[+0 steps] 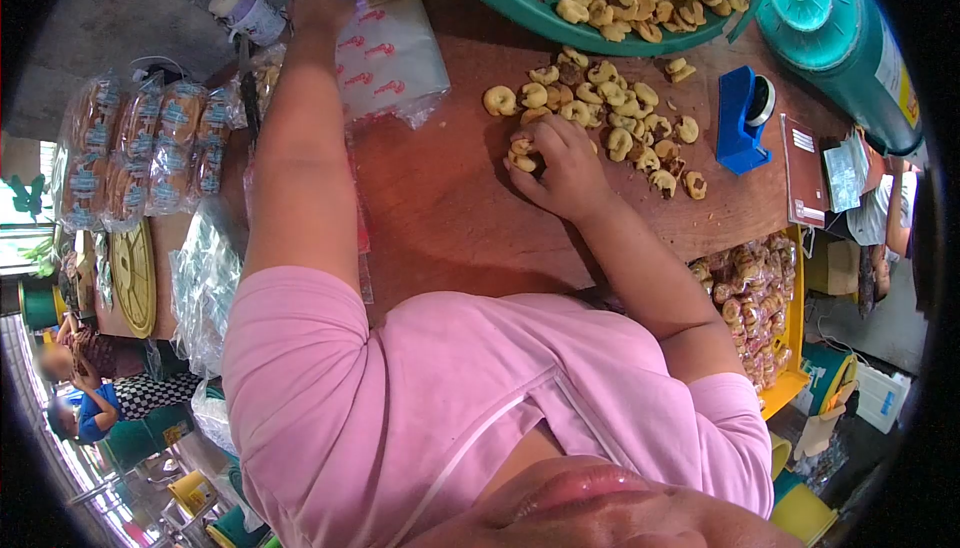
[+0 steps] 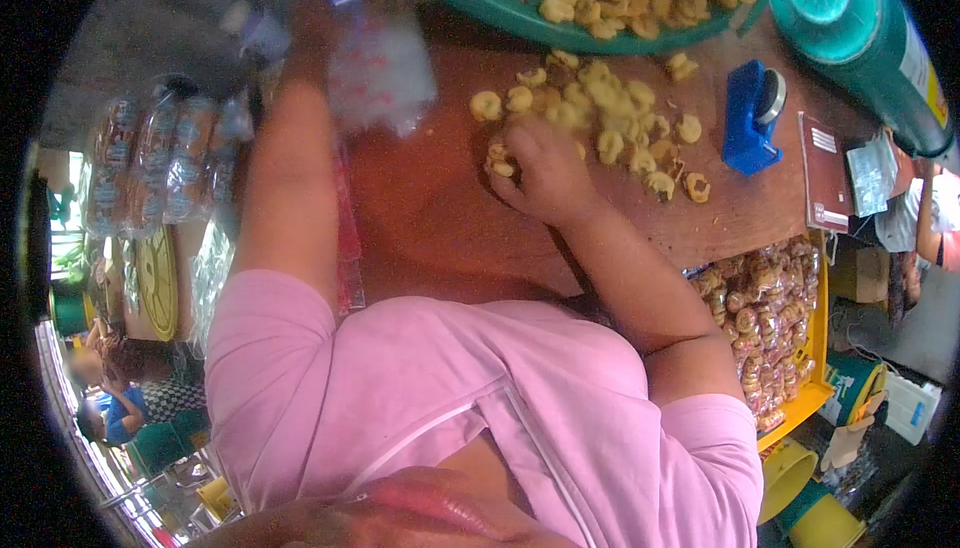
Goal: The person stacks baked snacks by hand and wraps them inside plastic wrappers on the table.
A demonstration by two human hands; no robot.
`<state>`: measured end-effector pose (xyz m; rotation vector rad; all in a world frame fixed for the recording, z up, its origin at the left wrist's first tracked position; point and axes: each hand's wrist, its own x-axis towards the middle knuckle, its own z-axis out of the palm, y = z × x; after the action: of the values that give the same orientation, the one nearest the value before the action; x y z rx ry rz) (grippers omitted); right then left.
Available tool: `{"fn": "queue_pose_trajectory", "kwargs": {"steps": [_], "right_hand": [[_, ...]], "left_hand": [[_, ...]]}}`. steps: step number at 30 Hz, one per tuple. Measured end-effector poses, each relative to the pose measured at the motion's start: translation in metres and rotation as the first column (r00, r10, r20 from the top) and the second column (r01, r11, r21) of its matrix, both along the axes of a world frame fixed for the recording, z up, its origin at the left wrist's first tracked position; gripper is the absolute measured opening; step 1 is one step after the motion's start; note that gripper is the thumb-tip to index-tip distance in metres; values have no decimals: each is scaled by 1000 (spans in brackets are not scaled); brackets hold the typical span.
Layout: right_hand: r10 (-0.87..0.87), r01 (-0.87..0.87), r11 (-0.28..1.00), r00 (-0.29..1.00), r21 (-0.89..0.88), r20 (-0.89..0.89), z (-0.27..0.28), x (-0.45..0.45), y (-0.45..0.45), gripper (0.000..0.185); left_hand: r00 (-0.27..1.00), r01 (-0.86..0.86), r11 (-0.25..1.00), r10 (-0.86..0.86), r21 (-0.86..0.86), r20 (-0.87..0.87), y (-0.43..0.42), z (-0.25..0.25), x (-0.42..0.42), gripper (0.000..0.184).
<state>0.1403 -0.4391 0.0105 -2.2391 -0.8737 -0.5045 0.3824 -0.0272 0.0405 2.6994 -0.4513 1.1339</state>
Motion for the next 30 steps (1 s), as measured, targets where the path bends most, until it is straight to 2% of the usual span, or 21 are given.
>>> {"fn": "queue_pose_trajectory", "kwargs": {"steps": [1, 4, 7, 13, 17, 19, 20, 22, 25, 28, 29, 30], "right_hand": [[2, -2, 1000, 1000, 0, 1, -1, 0, 0, 37], [5, -5, 1000, 1000, 3, 0, 2, 0, -1, 35], [-4, 3, 1000, 999, -16, -34, 2, 0, -1, 34], [-19, 18, 999, 998, -29, -53, 1, -2, 0, 33], [-6, 6, 1000, 999, -9, -31, 2, -3, 2, 35], [4, -4, 1000, 999, -15, -37, 1, -2, 1, 36], [9, -10, 1000, 999, -20, -39, 0, -2, 1, 37], [-4, 4, 1000, 1000, 8, -10, 2, -3, 3, 27], [-23, 23, 1000, 1000, 13, 19, 8, -5, 3, 21], [-48, 46, 999, 996, 28, 74, 4, -5, 6, 21], [-62, 59, 998, 993, 37, 102, 3, -5, 6, 22], [-44, 44, 999, 996, -6, 79, 5, -7, 6, 28]], "left_hand": [[993, 72, 997, -74, 29, 89, 0, -2, 1, 84], [997, -80, 997, 80, 3, 6, 1, -2, 9, 79], [875, -365, 925, 381, 110, -300, -23, 18, -6, 69], [680, -447, 853, 519, 268, -518, -36, 19, -24, 54], [761, -437, 885, 460, 164, -458, -28, 4, -31, 46], [786, -418, 902, 418, 106, -456, -44, 17, -58, 42], [836, -380, 924, 357, 30, -418, -44, 14, -60, 41], [917, -285, 951, 236, -117, -322, -44, -2, -64, 37], [992, -109, 991, 104, -78, -70, -60, -17, -80, 35], [964, -146, 873, 19, -465, -265, -114, 2, -149, 30], [988, -28, 907, -38, -420, -148, -120, -2, -167, 26], [974, -65, 846, -62, -529, -219, -136, -3, -194, 24]]}}
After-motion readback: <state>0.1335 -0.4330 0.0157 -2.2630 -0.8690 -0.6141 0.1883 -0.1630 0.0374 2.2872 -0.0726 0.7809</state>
